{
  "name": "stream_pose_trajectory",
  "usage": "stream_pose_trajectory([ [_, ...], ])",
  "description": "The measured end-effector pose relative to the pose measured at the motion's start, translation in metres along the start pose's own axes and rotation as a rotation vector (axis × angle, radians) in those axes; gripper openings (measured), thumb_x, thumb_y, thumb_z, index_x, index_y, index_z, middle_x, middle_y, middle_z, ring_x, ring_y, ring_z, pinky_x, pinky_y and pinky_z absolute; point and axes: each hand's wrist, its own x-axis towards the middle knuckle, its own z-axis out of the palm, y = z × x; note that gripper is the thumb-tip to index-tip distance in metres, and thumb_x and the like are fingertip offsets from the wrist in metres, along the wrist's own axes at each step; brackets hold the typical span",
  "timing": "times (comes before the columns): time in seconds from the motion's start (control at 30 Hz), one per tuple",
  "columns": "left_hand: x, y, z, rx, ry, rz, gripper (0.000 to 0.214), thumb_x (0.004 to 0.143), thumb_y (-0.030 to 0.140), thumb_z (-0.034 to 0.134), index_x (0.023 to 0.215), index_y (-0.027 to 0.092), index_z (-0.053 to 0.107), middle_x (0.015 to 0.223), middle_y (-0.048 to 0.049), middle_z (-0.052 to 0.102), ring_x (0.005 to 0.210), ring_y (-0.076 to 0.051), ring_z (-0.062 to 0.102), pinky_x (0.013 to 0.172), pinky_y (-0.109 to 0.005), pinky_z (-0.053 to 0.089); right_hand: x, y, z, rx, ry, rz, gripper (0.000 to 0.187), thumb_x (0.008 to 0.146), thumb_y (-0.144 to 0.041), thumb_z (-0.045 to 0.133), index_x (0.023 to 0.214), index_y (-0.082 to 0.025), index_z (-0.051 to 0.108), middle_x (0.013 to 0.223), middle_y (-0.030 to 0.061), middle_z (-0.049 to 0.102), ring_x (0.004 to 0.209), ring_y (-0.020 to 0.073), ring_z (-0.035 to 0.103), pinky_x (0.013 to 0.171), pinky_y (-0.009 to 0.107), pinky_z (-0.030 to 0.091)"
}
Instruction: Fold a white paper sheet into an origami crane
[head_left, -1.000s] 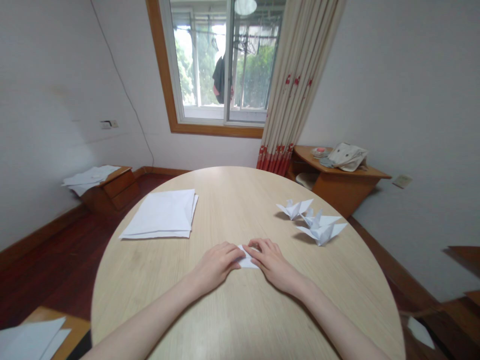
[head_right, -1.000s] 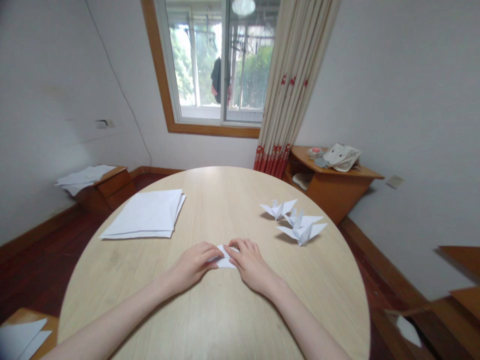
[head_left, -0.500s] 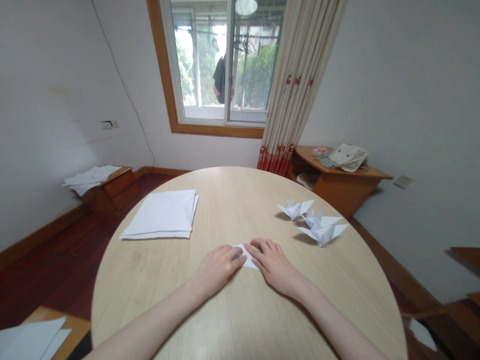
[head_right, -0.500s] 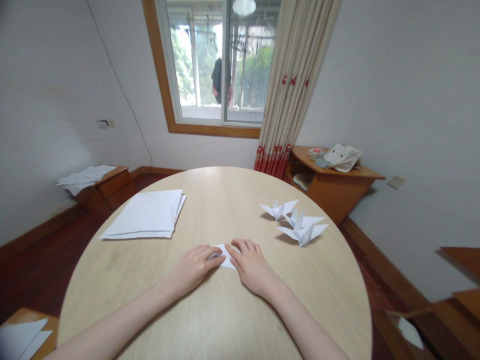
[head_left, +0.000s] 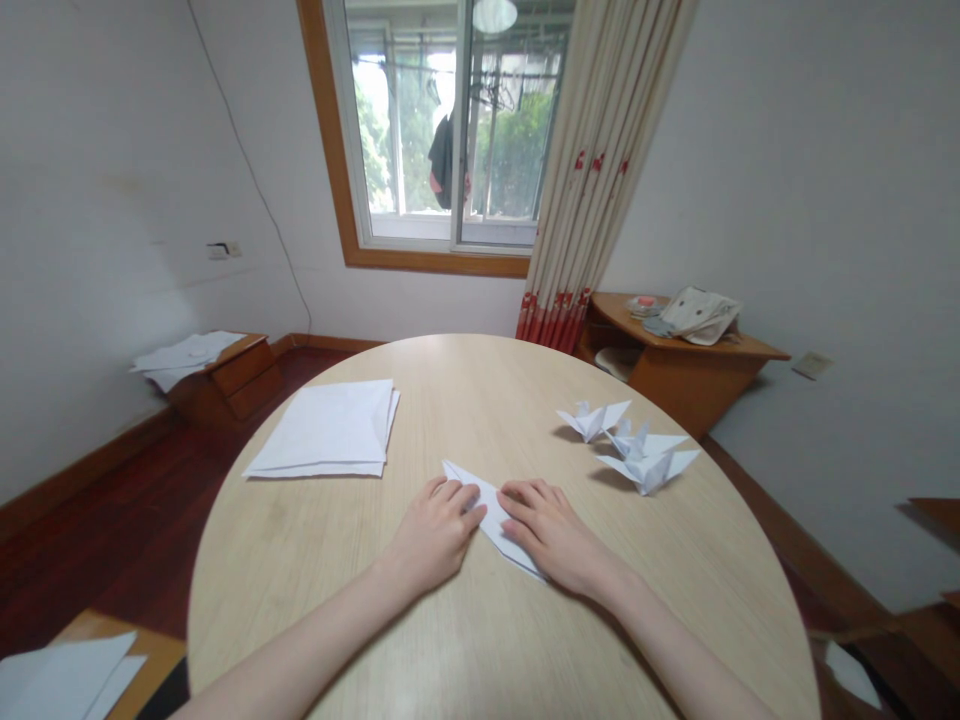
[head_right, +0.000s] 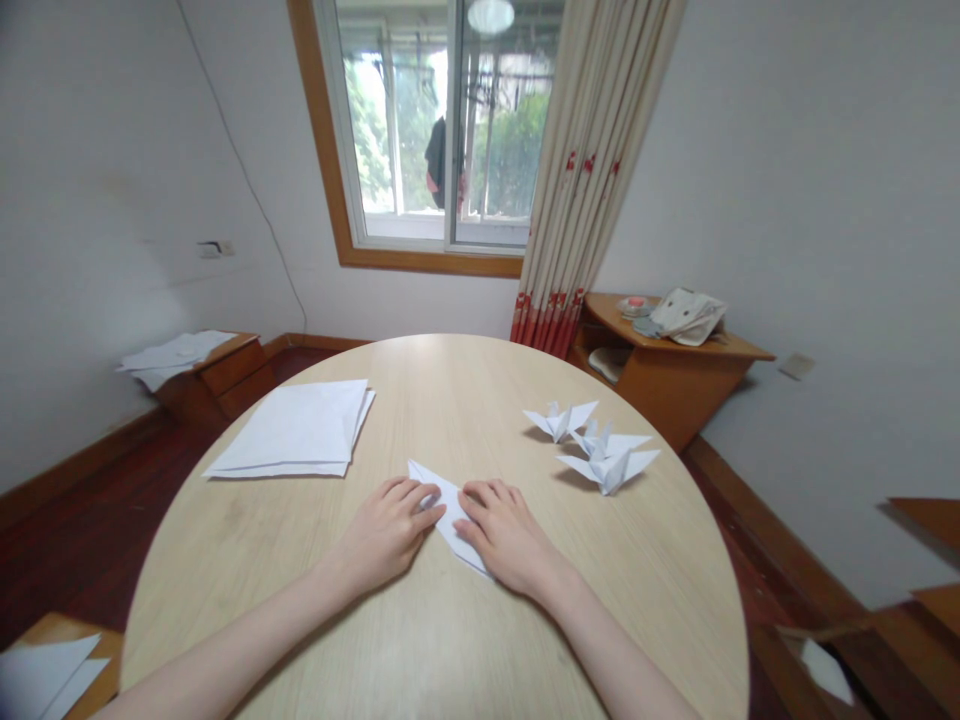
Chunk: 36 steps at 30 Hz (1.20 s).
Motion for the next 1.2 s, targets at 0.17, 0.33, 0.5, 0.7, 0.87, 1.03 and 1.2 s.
stream_pose_trajectory([
  [0.17, 0.0, 0.005, -0.006, -0.024, 0.003, -0.072, 0.022, 0.088, 0.024, 0.053, 0.107, 0.021, 0.064, 0.113, -0.0091, 0.06, 0.103, -0.027, 0.053, 0.094, -0.045, 0.038, 0.001, 0.003, 0.004, -0.016, 0.039, -0.034, 0.03, 0.097, -0.022, 0.042, 0.119, -0.022, 0.062, 0.122, 0.0084, 0.06, 0.116, 0.0224, 0.05, 0.099, 0.043, 0.04],
  [0.33, 0.0, 0.005, -0.004, -0.038, 0.032, -0.125, 0.028, 0.092, 0.042, 0.052, 0.104, 0.021, 0.065, 0.113, -0.0096, 0.061, 0.105, -0.027, 0.053, 0.092, -0.045, 0.039, 0.001, 0.007, 0.008, -0.01, 0.061, -0.071, 0.036, 0.094, -0.013, 0.041, 0.121, -0.02, 0.062, 0.127, 0.0085, 0.06, 0.119, 0.0224, 0.051, 0.101, 0.043, 0.04],
  [0.5, 0.0, 0.003, -0.001, -0.05, 0.028, -0.137, 0.044, 0.09, 0.054, 0.052, 0.111, 0.018, 0.063, 0.115, -0.0116, 0.061, 0.106, -0.029, 0.053, 0.093, -0.046, 0.038, 0.001, 0.005, 0.007, -0.01, 0.062, -0.086, 0.037, 0.091, -0.009, 0.042, 0.118, -0.019, 0.065, 0.125, 0.0086, 0.063, 0.117, 0.0233, 0.054, 0.1, 0.043, 0.041],
  [0.7, -0.001, 0.003, -0.001, -0.041, 0.017, -0.158, 0.05, 0.087, 0.061, 0.051, 0.112, 0.019, 0.062, 0.118, -0.0098, 0.06, 0.109, -0.028, 0.051, 0.095, -0.044, 0.037, 0.001, 0.004, 0.006, 0.004, 0.067, -0.09, 0.036, 0.088, -0.008, 0.045, 0.113, -0.017, 0.068, 0.123, 0.01, 0.064, 0.114, 0.0249, 0.055, 0.099, 0.043, 0.043],
  [0.87, -0.001, 0.004, -0.002, -0.027, -0.013, -0.16, 0.043, 0.088, 0.048, 0.059, 0.12, 0.019, 0.059, 0.122, -0.0094, 0.058, 0.112, -0.028, 0.05, 0.097, -0.045, 0.036, 0.0, 0.004, 0.006, 0.004, 0.057, -0.114, 0.037, 0.087, -0.007, 0.045, 0.112, -0.019, 0.069, 0.121, 0.0069, 0.067, 0.11, 0.0247, 0.056, 0.097, 0.044, 0.043],
  [1.03, 0.0, 0.003, 0.002, 0.023, -0.024, -0.134, 0.038, 0.091, 0.039, 0.057, 0.124, 0.019, 0.055, 0.128, -0.0097, 0.056, 0.114, -0.029, 0.049, 0.099, -0.047, 0.034, 0.0, 0.005, 0.007, -0.005, 0.075, -0.122, 0.036, 0.087, -0.007, 0.045, 0.11, -0.019, 0.07, 0.118, 0.0064, 0.068, 0.106, 0.0241, 0.058, 0.095, 0.042, 0.045],
  [1.2, 0.0, -0.001, 0.008, 0.067, -0.012, -0.108, 0.03, 0.092, 0.026, 0.056, 0.121, 0.021, 0.055, 0.125, -0.0085, 0.058, 0.111, -0.027, 0.051, 0.098, -0.045, 0.037, -0.001, 0.005, 0.008, -0.055, 0.087, -0.128, 0.032, 0.086, -0.007, 0.047, 0.104, -0.018, 0.072, 0.113, 0.0074, 0.07, 0.103, 0.0243, 0.059, 0.093, 0.042, 0.045],
])
